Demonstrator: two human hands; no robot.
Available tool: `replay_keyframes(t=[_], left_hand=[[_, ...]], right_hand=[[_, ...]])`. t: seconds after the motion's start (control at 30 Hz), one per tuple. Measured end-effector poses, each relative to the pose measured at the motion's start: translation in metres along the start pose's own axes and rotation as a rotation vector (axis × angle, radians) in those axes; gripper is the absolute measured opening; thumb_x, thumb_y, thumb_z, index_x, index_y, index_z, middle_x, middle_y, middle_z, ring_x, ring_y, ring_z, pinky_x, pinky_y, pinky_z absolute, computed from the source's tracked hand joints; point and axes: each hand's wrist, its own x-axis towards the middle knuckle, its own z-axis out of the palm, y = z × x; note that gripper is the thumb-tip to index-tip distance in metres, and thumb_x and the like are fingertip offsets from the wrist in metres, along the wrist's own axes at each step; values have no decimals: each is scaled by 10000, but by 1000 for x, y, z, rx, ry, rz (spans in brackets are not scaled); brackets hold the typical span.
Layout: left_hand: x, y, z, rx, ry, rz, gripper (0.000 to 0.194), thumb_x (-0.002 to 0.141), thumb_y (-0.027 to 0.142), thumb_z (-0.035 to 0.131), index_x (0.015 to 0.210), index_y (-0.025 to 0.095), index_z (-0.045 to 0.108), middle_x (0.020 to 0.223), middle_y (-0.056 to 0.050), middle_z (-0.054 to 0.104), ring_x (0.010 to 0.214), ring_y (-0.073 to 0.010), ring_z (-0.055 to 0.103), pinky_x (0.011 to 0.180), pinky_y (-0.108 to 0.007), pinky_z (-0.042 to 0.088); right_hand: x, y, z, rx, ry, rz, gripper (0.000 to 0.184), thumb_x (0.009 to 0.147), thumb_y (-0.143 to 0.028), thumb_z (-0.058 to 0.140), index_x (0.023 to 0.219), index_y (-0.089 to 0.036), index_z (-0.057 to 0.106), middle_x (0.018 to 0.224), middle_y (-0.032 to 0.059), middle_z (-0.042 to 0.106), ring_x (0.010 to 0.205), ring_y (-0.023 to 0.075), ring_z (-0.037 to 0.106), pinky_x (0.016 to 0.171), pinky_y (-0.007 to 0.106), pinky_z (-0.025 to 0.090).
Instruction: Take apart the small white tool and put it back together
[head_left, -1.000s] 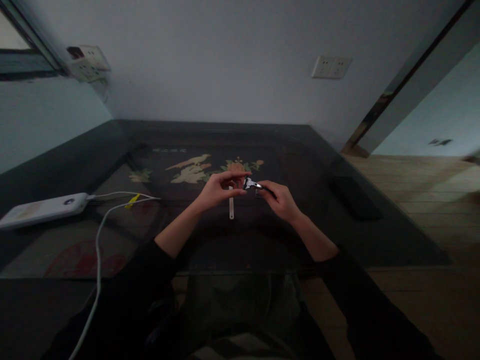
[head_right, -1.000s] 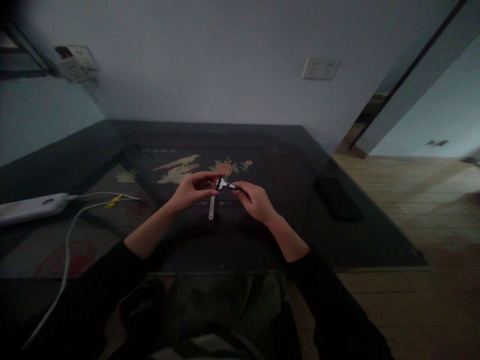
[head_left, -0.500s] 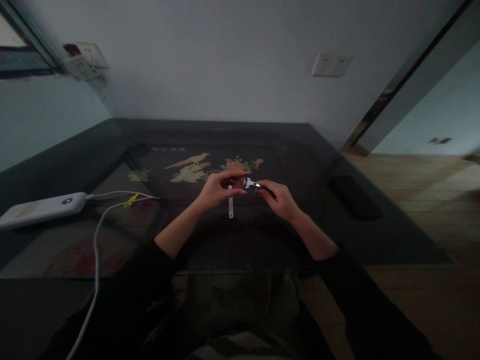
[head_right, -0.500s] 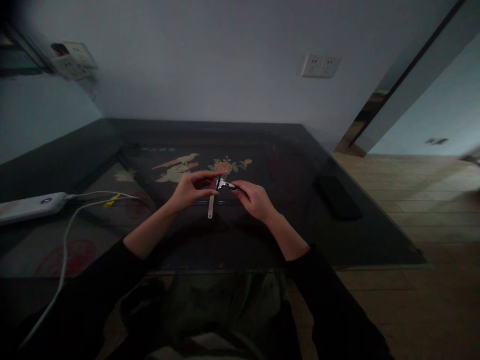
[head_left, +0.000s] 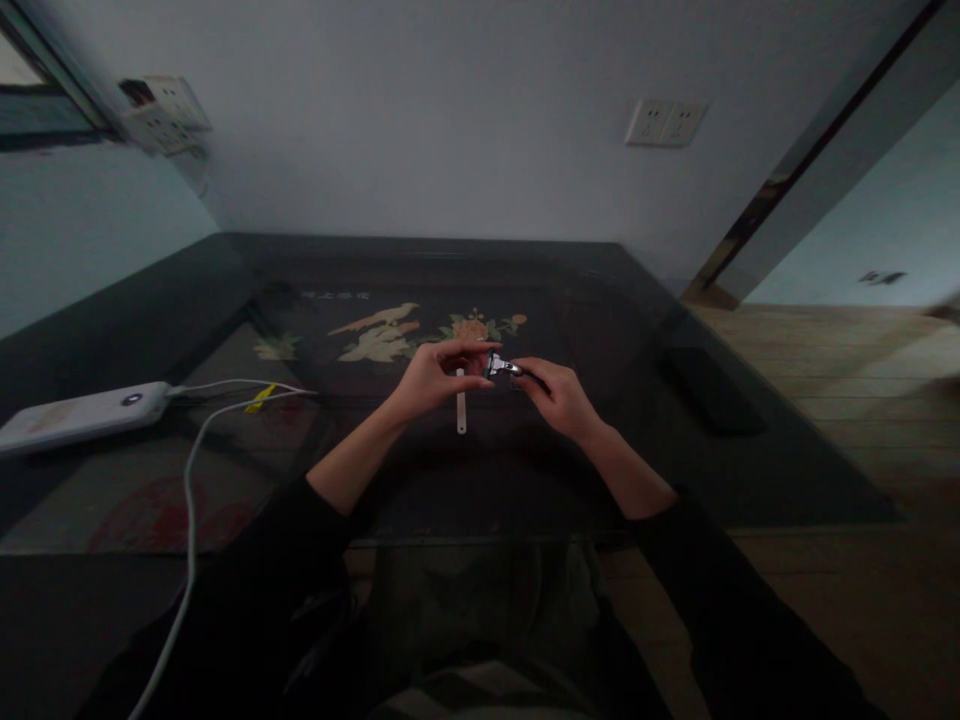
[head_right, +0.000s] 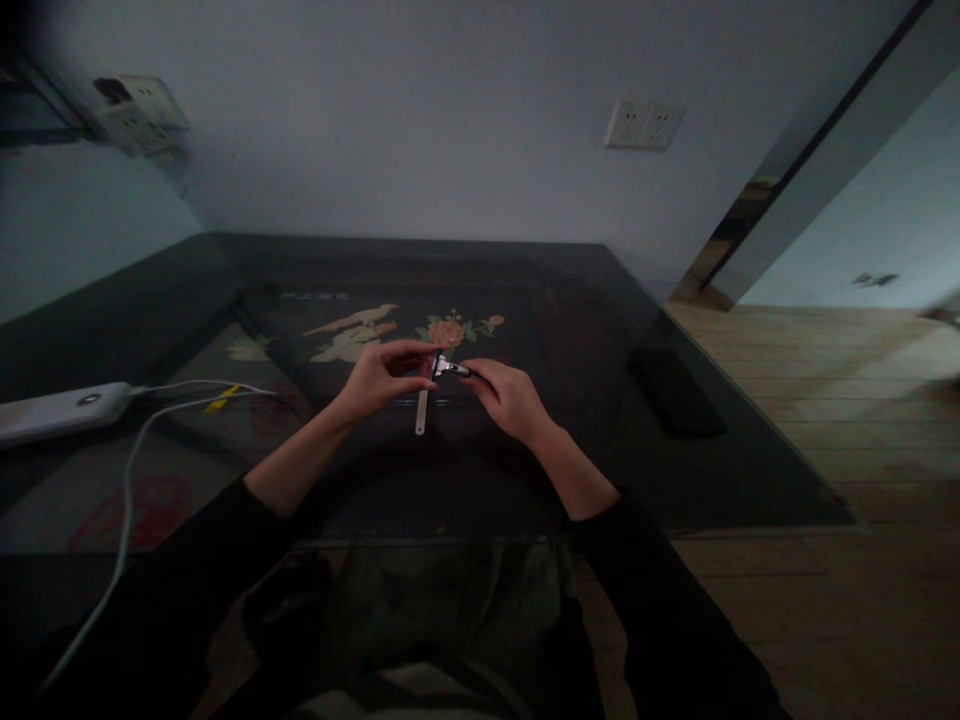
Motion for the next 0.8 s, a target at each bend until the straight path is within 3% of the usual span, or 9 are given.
replay_keyframes(t=[0.27,0.47,0.8], left_hand=[[1,0,2,66,8,27,535,653,274,827,1149,117,697,878,-65,695,716,-116,603,711,-272,560],[2,-4,0,111,-7,69,493,696,291,800,1149,130,694,914,-75,702,767,-130,621,740,-276,553],[2,-4,-1,113,1,38,503,681,287,809,1146,131,700,915,-78,706,749,-128,611,735,-282,546]], right_hand=[[1,1,-1,22,-20,-14,231,954,-271,510,1084,-175,674,1040,91,741,940,217,694,829,347,531],[2,-3,-3,24,-30,-14,230,962,-294,498,1039,-159,668,939,79,737,811,191,682,728,293,502],[5,-4,-3,29,-30,89,252,961,-343,498,980,-178,687,896,74,729,785,201,658,722,302,467]])
